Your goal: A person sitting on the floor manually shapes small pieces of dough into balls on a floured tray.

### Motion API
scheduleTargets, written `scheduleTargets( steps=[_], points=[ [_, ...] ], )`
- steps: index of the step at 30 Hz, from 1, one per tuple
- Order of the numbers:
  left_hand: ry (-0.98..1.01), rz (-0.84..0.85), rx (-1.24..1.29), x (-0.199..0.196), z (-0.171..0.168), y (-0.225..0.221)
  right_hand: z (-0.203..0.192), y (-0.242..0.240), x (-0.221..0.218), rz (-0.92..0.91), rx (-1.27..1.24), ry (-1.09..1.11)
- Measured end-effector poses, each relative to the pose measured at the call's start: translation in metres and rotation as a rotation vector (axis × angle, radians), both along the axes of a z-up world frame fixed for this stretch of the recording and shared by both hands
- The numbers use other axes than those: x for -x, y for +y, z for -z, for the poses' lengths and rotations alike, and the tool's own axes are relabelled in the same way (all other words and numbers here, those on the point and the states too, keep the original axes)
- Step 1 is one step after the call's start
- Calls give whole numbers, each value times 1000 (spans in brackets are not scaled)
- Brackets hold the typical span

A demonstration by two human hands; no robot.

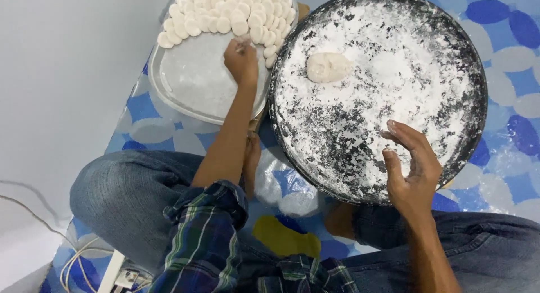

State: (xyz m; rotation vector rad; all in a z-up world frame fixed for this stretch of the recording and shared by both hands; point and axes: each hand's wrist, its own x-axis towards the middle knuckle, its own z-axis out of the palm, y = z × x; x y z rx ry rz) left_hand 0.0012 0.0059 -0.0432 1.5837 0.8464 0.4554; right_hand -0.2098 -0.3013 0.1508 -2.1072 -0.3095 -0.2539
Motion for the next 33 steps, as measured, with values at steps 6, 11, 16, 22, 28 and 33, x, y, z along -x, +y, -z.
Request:
scheduleTargets(
  steps=[6, 11, 16, 22, 28, 33],
  points=[
    [-30, 345, -449, 2, 36, -6, 3, -2, -1, -21, 97, -35],
    [30, 466, -605, 11, 17, -10, 10, -4, -2, -27, 129, -25],
    [-101, 609, -661, 9, 39, 3, 11, -4, -1, -23, 149, -4],
    [109, 893, -809, 14, 35, 8, 28, 0, 4, -64, 140, 81],
    [-100, 581, -458, 17, -4, 7, 44, -3, -5, -90, 232, 223],
    [-214, 510, -392, 16, -86, -33, 59, -5, -39, -13, 221, 453]
  ],
)
